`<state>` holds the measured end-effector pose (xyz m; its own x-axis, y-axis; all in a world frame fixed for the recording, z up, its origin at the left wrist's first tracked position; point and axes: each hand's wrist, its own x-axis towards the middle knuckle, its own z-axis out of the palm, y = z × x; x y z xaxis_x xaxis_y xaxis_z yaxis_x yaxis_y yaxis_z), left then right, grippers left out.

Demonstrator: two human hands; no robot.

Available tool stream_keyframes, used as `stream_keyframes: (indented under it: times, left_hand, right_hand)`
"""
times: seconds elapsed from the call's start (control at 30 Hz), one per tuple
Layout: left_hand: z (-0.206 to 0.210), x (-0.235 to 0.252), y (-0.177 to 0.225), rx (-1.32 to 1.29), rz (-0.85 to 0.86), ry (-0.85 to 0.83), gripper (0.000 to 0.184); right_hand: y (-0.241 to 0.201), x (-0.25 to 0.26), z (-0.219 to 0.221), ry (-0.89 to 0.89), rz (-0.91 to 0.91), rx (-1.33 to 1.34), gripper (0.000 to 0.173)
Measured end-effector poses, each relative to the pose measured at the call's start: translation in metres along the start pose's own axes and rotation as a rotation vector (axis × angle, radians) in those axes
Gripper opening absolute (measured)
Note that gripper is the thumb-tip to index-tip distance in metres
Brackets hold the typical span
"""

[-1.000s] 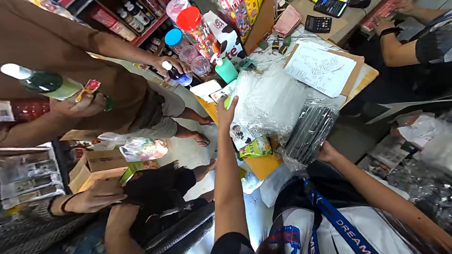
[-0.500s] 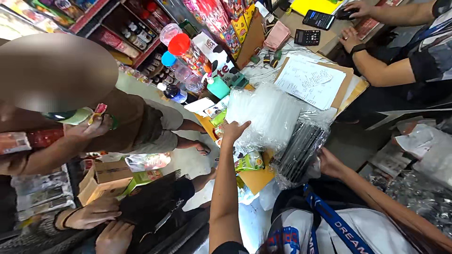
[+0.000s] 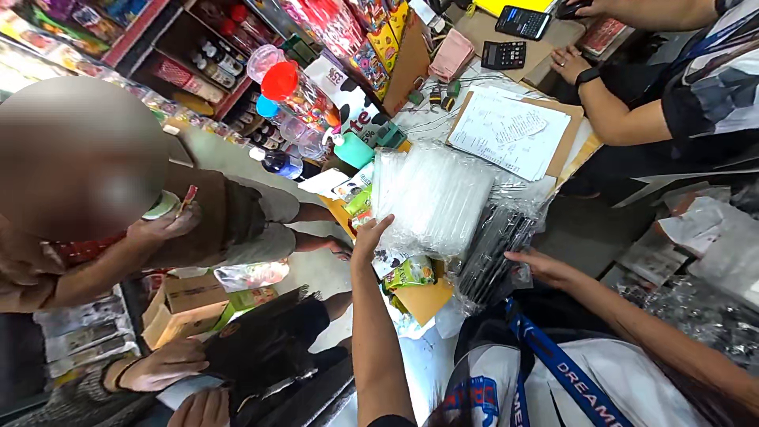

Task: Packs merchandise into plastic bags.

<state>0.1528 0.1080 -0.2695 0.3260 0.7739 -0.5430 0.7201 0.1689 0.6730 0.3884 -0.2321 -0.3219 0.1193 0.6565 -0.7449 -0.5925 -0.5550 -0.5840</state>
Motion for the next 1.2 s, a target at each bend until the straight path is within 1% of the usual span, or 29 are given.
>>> stream_keyframes:
  times: [0.1, 0.2, 0.3, 0.4, 0.47, 0.53, 0.63, 0.73, 0.8, 0.87, 0.9, 0.97, 1.03, 1.07, 1.13, 1.2]
  left_hand:
    - [0.019, -0.014, 0.025, 0.015, 0.070, 0.071, 0.053]
    - [0.034, -0.038, 0.071, -0.037, 0.134, 0.101, 0.049]
    - [0.045, -0.064, 0.114, -0.093, 0.256, 0.117, 0.043]
    - [0.051, -0.073, 0.147, -0.246, 0.372, 0.134, 0.037]
    - [0.057, -0.070, 0.161, -0.409, 0.451, 0.145, 0.030]
    - [0.068, -0.057, 0.165, -0.590, 0.495, 0.111, 0.030]
    - [0.097, -0.020, 0.152, -0.836, 0.461, 0.004, 0.040]
    - [0.141, 0.017, 0.112, -1.037, 0.424, -0.146, 0.042]
    - [0.168, 0.036, 0.079, -1.060, 0.376, -0.200, 0.043]
    - [0.187, 0.047, 0.046, -0.978, 0.262, -0.166, 0.045]
    - [0.191, 0.049, 0.032, -0.895, 0.194, -0.143, 0.050]
    - [0.185, 0.043, 0.020, -0.631, 0.062, -0.077, 0.057]
    - [0.165, 0.021, 0.023, -0.308, -0.008, -0.006, 0.060]
    - [0.152, 0.004, 0.028, -0.159, 0.019, 0.010, 0.065]
    - [0.134, -0.041, 0.039, 0.085, 0.195, -0.018, 0.082]
    - [0.135, -0.091, 0.044, 0.334, 0.337, -0.209, 0.098]
  right_hand:
    - [-0.007, -0.003, 0.003, 0.002, 0.042, 0.006, 0.055]
    - [-0.005, -0.002, 0.000, -0.005, 0.054, 0.015, 0.058]
    - [-0.003, -0.002, -0.003, -0.007, 0.056, 0.046, 0.061]
    - [0.000, 0.000, -0.006, -0.012, 0.056, 0.051, 0.062]
    - [0.002, 0.000, -0.008, -0.016, 0.044, 0.067, 0.058]
    - [0.005, -0.001, -0.010, -0.017, 0.038, 0.085, 0.056]
    - [0.007, -0.002, -0.010, -0.009, 0.035, 0.105, 0.057]
    - [0.010, -0.004, -0.012, -0.005, 0.028, 0.125, 0.060]
    - [0.012, -0.004, -0.012, -0.007, 0.020, 0.121, 0.061]
    - [0.014, -0.003, -0.012, 0.011, 0.018, 0.115, 0.058]
    - [0.014, -0.003, -0.011, 0.023, 0.024, 0.116, 0.057]
    - [0.014, -0.002, -0.011, 0.042, 0.044, 0.109, 0.058]
    - [0.014, -0.002, -0.010, 0.050, 0.049, 0.093, 0.057]
    - [0.014, -0.002, -0.009, 0.046, 0.049, 0.078, 0.057]
    - [0.012, -0.001, -0.008, 0.026, 0.027, 0.049, 0.054]
    - [0.013, 0.001, -0.008, -0.033, -0.030, 0.028, 0.053]
